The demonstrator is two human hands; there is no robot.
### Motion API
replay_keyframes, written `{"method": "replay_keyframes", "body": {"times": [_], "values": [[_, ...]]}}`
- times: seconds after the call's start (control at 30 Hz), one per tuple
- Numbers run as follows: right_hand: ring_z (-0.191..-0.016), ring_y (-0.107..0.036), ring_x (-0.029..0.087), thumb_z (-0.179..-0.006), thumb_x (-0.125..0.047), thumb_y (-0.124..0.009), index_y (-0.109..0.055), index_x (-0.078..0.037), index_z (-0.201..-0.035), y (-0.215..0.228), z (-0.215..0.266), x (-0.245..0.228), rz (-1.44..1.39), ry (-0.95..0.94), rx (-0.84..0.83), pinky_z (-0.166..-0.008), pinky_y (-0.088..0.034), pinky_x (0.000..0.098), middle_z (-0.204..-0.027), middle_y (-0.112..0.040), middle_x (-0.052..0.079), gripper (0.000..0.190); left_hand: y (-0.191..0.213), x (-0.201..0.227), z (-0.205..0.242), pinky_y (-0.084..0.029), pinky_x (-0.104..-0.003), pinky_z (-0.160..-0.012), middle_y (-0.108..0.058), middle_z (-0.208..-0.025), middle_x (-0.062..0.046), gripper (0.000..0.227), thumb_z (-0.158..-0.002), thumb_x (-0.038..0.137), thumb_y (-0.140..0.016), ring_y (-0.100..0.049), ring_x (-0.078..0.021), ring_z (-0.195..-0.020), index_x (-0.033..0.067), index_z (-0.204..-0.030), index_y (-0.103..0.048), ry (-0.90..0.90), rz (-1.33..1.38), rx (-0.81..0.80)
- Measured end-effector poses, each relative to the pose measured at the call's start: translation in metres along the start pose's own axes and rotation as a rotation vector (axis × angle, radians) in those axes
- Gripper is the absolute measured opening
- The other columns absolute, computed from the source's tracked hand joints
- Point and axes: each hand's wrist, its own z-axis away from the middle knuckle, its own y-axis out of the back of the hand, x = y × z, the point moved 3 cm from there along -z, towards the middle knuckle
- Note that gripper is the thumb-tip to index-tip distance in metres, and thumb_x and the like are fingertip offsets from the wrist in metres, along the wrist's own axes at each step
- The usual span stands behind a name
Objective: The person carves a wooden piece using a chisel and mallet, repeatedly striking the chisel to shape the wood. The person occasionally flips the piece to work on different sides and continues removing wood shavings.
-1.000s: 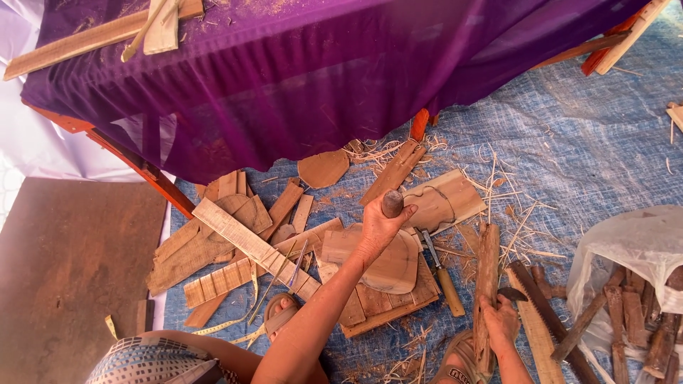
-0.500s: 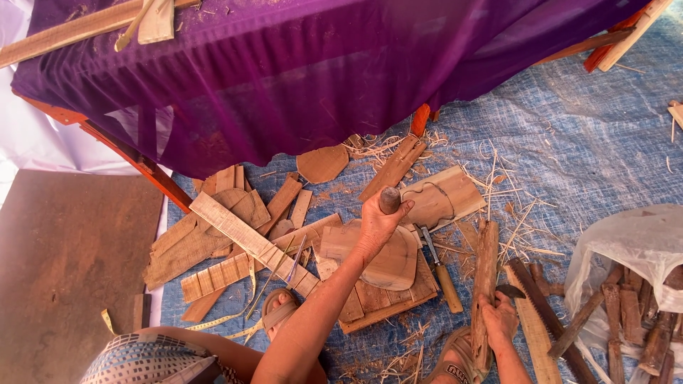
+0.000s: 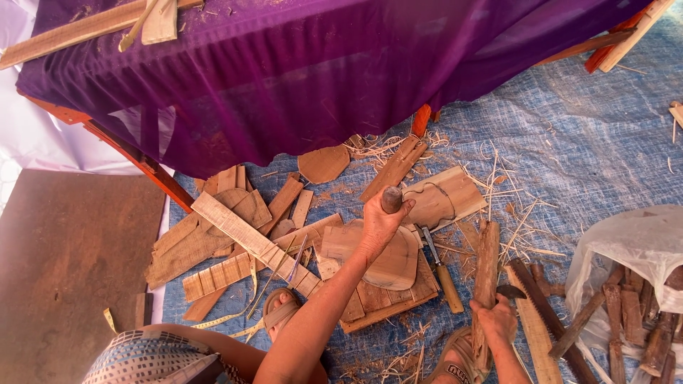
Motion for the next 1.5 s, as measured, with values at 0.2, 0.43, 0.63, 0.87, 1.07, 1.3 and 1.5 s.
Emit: {"method": "replay_keyframes", "body": {"times": [0.2,0.43,0.63,0.87,1.07,1.3,1.5], "values": [[-0.079,-0.076,0.032,-0.077,-0.041,-0.087,-0.059,-0.009,-0.129,-0.002,-0.018,0.002,-0.009,-0.051,0.044,-0.063,-0.060,0.0413,-0.100,-0.079,0.015,0.067,0.001,-0.001,0.001,-0.039,-0.032,-0.064,-0.050,-0.074,0.007,0.029,-0.083,0.031,-0.082,-0.041,-0.0104,-0.073,0.0177,-0.080,-0.057,0.048,0.070,0.014],[-0.081,-0.070,0.031,-0.090,-0.002,-0.076,-0.046,-0.002,-0.131,0.081,0.067,-0.109,-0.448,0.198,-0.198,-0.059,-0.062,0.0422,-0.134,-0.052,0.018,0.051,-0.004,-0.009,-0.002,-0.040,-0.031,-0.063,-0.051,-0.075,0.007,0.022,-0.082,0.027,-0.081,-0.043,-0.0102,-0.073,0.0168,-0.081,-0.062,0.032,0.021,0.037],[-0.078,-0.074,0.042,-0.098,-0.031,-0.066,-0.049,-0.001,-0.132,0.174,0.133,-0.205,-0.240,0.853,-0.120,-0.060,-0.061,0.0475,-0.093,-0.071,0.032,0.048,-0.014,-0.024,-0.003,-0.044,-0.029,-0.062,-0.055,-0.057,-0.007,0.033,-0.072,0.021,-0.088,-0.048,-0.0091,-0.063,0.0125,-0.070,-0.056,-0.042,0.031,0.119],[-0.054,-0.072,0.035,-0.096,-0.033,-0.066,-0.056,-0.012,-0.118,0.232,0.176,-0.255,-0.004,1.183,-0.019,-0.045,-0.057,0.0407,-0.069,-0.071,0.021,0.032,-0.015,-0.001,-0.003,-0.044,-0.027,-0.062,-0.058,-0.060,-0.002,0.029,-0.072,0.019,-0.086,-0.048,-0.0058,-0.066,0.0156,-0.072,-0.058,-0.030,0.046,0.123],[-0.087,-0.077,0.046,-0.091,-0.048,-0.062,-0.053,-0.025,-0.121,0.221,0.188,-0.261,0.331,1.040,-0.036,-0.071,-0.059,0.0567,-0.088,-0.076,0.023,0.039,-0.023,-0.040,-0.008,-0.049,-0.034,-0.065,-0.062,-0.064,-0.011,0.026,-0.067,0.019,-0.083,-0.059,-0.0124,-0.067,0.0115,-0.074,-0.059,0.016,0.031,0.100],[-0.071,-0.077,0.045,-0.093,-0.039,-0.066,-0.057,-0.017,-0.114,0.211,0.185,-0.257,0.172,1.044,-0.096,-0.059,-0.058,0.0507,-0.075,-0.073,0.029,0.032,-0.018,-0.007,0.004,-0.050,-0.031,-0.066,-0.063,-0.067,-0.008,0.024,-0.069,0.023,-0.082,-0.058,-0.0086,-0.070,0.0168,-0.074,-0.059,-0.005,0.018,0.110],[-0.081,-0.076,0.049,-0.092,-0.044,-0.066,-0.054,-0.021,-0.120,0.216,0.189,-0.257,0.207,0.993,-0.093,-0.066,-0.057,0.0559,-0.081,-0.074,0.032,0.038,-0.026,-0.051,-0.002,-0.050,-0.033,-0.064,-0.067,-0.069,-0.012,0.025,-0.068,0.021,-0.084,-0.058,-0.0083,-0.071,0.0128,-0.075,-0.061,-0.011,0.046,0.111]]}}
